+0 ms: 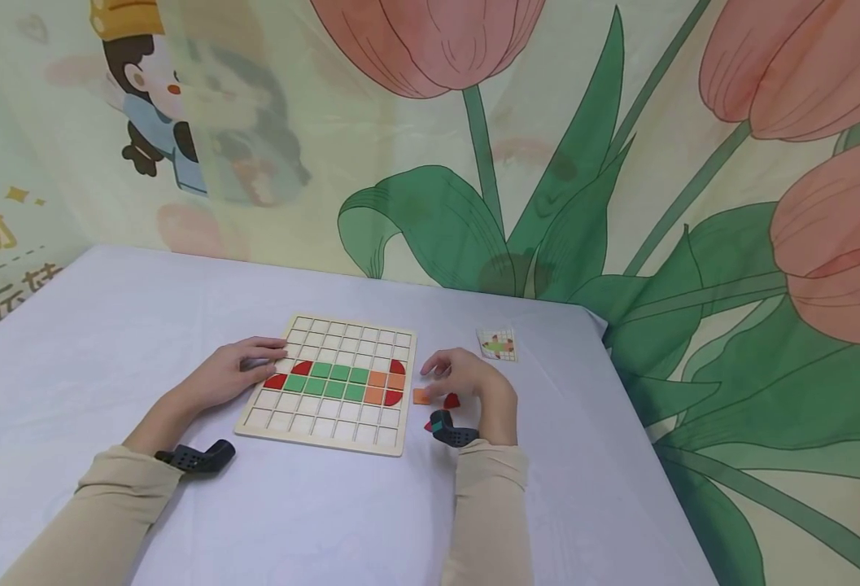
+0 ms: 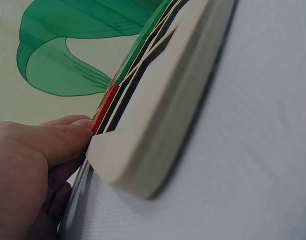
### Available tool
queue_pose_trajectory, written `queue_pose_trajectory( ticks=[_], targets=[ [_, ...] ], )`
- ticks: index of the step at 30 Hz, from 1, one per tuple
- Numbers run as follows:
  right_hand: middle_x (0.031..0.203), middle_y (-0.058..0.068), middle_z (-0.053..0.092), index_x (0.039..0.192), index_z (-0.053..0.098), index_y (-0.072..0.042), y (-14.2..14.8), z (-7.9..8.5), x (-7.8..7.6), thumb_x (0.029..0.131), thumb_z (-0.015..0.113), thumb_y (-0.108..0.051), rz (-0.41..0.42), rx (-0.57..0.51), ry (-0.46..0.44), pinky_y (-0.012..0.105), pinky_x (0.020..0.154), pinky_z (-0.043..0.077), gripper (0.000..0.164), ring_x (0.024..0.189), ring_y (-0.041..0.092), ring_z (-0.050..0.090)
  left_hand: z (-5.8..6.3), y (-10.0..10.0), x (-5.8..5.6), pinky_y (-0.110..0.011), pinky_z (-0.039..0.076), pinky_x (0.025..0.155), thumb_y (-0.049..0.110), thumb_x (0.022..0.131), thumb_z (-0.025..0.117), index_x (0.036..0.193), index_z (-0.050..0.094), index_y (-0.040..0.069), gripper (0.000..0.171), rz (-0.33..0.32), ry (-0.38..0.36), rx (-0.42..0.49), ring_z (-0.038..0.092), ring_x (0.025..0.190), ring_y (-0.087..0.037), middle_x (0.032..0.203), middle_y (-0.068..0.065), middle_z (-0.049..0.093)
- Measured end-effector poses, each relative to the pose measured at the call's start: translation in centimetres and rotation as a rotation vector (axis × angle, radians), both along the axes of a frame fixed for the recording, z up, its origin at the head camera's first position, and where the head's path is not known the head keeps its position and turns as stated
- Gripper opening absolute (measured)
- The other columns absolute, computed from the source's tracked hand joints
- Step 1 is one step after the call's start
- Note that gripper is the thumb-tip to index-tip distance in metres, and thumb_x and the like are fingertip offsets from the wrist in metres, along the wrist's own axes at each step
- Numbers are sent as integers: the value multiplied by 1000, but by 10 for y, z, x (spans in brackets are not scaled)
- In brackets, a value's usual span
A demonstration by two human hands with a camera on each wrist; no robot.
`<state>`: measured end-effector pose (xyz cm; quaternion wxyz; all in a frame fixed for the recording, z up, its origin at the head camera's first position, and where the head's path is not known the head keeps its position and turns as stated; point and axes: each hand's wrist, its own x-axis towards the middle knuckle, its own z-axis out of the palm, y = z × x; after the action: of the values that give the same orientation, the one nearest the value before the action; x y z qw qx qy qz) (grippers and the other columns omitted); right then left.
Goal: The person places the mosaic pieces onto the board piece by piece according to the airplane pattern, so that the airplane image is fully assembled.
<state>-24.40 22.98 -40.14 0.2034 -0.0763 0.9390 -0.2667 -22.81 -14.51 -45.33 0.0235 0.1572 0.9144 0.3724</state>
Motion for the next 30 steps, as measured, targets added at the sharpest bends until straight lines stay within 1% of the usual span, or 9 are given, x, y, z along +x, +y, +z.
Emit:
queue_pose_trajectory(
  ticks=[3, 7, 11, 15, 19, 23, 26, 30],
  targets=[
    [99, 2, 58, 102, 68, -21, -3, -6, -2, 77, 79, -24, 17, 20, -33, 30, 77, 49, 28, 98, 20, 49, 0, -1, 1, -58, 26, 113, 20, 93, 59, 127, 60, 8, 36, 0, -1, 0, 32, 139, -37, 143, -8, 49],
    [98, 3, 58, 101, 68, -22, -6, -8, -2, 77, 79, -23, -16, 30, -49, 29, 74, 48, 27, 98, 21, 48, 0, -1, 1, -57, 26, 113, 20, 93, 59, 127, 60, 8, 36, -2, 2, 6, 32, 139, -37, 143, -8, 49],
    [96, 2, 60, 98, 70, -20, -7, -10, -3, 78, 79, -25, -44, 29, -24, 28, 71, 46, 23, 93, 20, 50, 0, -1, 0, -56, 26, 113, 20, 93, 59, 127, 60, 8, 36, -2, 2, 13, 32, 140, -36, 143, -8, 49],
    [95, 1, 63, 96, 71, -18, -7, -13, -3, 79, 78, -24, -79, 21, 12, 27, 72, 48, 19, 87, 19, 53, -1, -1, 0, -57, 26, 113, 19, 93, 59, 127, 60, 8, 36, -2, 6, 16, 32, 139, -36, 143, -8, 49],
    [95, 2, 64, 94, 70, -17, -7, -17, -5, 81, 76, -20, -108, -21, 47, 25, 69, 47, 15, 85, 20, 53, -1, 0, 0, -57, 26, 113, 20, 93, 59, 127, 60, 8, 36, -1, 0, 13, 32, 140, -36, 143, -8, 49],
    [94, 2, 63, 99, 69, -18, -9, -19, -7, 81, 75, -18, -122, -58, 87, 24, 66, 47, 19, 87, 20, 53, 0, 0, 0, -57, 26, 113, 20, 93, 59, 127, 60, 8, 36, 5, -4, 16, 32, 140, -36, 143, -8, 49],
    [96, 2, 62, 106, 69, -21, -11, -20, -8, 82, 75, -17, -137, -58, 101, 25, 70, 47, 25, 91, 20, 52, 1, 0, 1, -57, 26, 113, 20, 93, 59, 127, 60, 8, 36, 4, -3, 21, 31, 140, -37, 143, -8, 49],
    [99, 2, 63, 108, 70, -20, -13, -21, -9, 83, 74, -17, -158, -38, 105, 29, 78, 49, 25, 95, 20, 52, 2, 0, 2, -58, 26, 113, 20, 93, 60, 127, 60, 7, 36, -3, -2, 22, 31, 139, -38, 143, -9, 49]
  ],
)
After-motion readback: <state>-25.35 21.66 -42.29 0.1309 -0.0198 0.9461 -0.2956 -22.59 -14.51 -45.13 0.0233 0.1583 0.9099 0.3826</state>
